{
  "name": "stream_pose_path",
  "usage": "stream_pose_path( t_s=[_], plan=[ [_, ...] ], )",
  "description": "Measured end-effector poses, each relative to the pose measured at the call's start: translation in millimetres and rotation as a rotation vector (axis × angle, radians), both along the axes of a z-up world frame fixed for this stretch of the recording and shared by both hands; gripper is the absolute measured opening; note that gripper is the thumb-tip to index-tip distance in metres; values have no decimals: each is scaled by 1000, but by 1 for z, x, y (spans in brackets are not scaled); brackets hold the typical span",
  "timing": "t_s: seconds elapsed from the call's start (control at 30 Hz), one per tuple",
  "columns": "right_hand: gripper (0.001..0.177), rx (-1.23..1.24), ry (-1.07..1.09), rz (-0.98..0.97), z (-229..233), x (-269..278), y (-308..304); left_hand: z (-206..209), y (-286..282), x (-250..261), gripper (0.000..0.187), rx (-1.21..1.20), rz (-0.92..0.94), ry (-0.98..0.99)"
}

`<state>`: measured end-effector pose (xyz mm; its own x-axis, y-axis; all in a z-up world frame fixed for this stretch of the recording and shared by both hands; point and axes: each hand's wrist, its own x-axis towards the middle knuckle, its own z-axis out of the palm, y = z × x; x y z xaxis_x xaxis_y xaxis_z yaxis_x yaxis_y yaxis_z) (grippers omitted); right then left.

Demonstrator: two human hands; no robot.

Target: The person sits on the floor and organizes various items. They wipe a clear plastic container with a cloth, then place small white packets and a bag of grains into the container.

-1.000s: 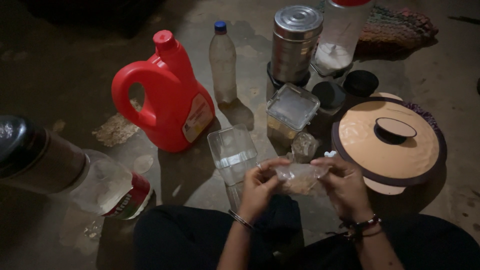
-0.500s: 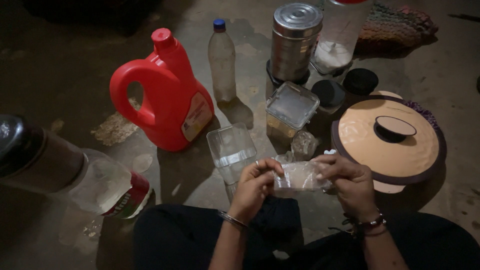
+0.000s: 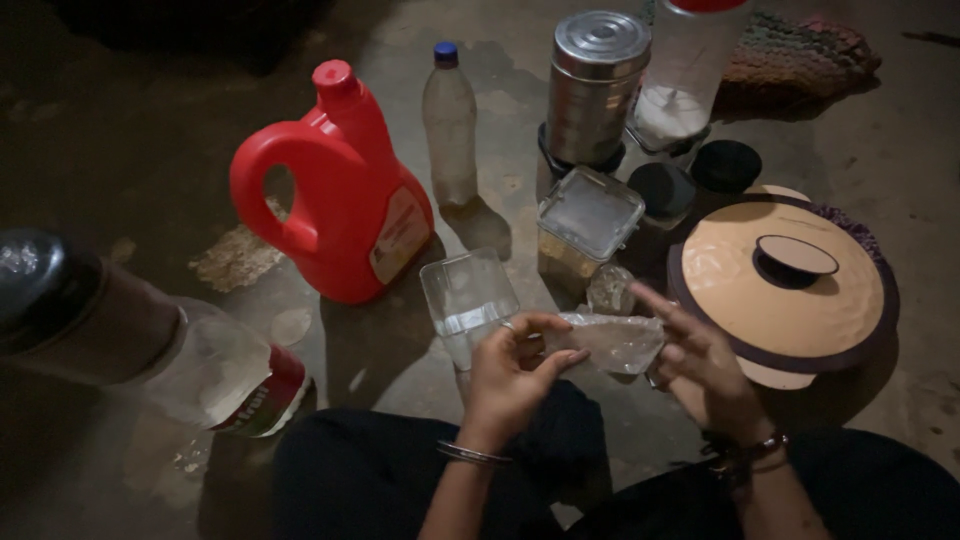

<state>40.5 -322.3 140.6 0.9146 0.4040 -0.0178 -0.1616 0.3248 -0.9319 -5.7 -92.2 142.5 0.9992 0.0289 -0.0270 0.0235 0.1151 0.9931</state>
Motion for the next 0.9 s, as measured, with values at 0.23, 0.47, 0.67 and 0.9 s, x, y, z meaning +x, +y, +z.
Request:
stream_pose_path(
  t_s=[0.23, 0.47, 0.67, 0.9],
  plan=[
    [43, -546, -18, -101, -31, 9, -5, -4, 4, 0, 34, -22, -29, 13],
    [44, -281, 102, 25, -40, 14, -5, -26, 11, 6, 32, -104, 2, 13],
    [48, -50, 230, 58, -26, 9, 8, -16, 16, -2, 32, 38, 3, 26],
    [41, -372, 69, -12, -42, 12, 21, -16, 32, -2, 33, -68, 15, -4]
  ],
)
